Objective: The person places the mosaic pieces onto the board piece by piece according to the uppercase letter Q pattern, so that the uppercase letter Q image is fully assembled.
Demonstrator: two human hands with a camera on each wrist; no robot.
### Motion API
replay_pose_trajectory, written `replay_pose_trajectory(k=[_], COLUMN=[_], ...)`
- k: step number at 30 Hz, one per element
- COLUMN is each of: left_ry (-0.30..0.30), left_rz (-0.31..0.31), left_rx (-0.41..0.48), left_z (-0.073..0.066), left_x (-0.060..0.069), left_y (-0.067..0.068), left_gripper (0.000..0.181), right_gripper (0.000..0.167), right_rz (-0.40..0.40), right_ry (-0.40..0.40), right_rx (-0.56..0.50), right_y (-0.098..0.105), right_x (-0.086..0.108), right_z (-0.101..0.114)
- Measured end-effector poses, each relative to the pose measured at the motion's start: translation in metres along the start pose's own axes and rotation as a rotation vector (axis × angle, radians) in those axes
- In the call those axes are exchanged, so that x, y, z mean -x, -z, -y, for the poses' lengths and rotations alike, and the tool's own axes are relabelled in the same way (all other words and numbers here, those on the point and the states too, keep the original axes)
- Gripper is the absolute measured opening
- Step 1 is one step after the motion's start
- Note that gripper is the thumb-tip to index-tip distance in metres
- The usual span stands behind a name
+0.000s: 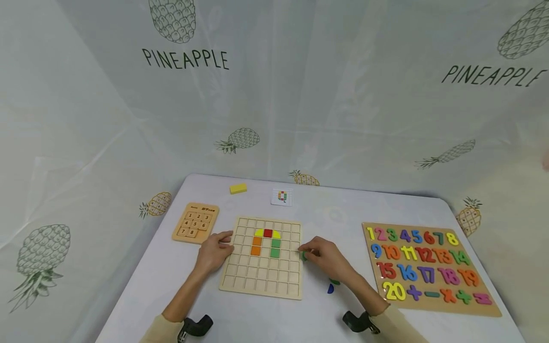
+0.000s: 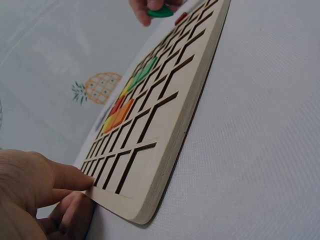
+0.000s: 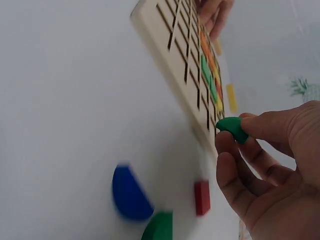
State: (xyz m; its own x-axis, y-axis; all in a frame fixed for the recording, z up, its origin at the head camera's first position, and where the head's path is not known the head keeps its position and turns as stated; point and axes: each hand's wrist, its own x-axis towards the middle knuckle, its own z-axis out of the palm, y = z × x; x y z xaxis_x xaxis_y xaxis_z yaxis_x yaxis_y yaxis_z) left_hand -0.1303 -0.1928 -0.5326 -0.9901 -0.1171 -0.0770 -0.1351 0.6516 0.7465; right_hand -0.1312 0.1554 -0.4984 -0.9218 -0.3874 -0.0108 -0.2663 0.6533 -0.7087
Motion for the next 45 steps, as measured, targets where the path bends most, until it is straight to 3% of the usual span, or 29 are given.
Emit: replay_pose_trajectory(k=[8, 12, 22, 31, 45], left_ry=[-0.004, -0.010, -0.017, 0.003, 0.004], left_rz=[-0.004, 0.000, -0.006, -0.001, -0.004], left_rx=[-0.006, -0.002, -0.008, -0.001, 0.001], left_z=[0.000, 0.000, 0.002, 0.000, 0.004], left_x=[-0.001, -0.001, -0.002, 0.001, -0.001], left_y=[0.000, -0.001, -0.002, 0.000, -0.002], left_gripper=[0.048, 0.048, 0.048, 0.048, 0.048], right_gripper=[0.022, 0.020, 0.011, 0.008, 0.009], right_rz=[0.104, 0.152, 0.199, 0.195, 0.168], right_ry=[0.170, 0.218, 0.195, 0.216, 0.254], right_rx=[-0.030, -0.031, -0.070, 0.015, 0.197], right_y=[-0.023, -0.038, -0.070, -0.087, -0.093], right_x=[-0.021, -0.031, -0.054, -0.061, -0.054], right_z=[0.026, 0.039, 0.063, 0.069, 0.073])
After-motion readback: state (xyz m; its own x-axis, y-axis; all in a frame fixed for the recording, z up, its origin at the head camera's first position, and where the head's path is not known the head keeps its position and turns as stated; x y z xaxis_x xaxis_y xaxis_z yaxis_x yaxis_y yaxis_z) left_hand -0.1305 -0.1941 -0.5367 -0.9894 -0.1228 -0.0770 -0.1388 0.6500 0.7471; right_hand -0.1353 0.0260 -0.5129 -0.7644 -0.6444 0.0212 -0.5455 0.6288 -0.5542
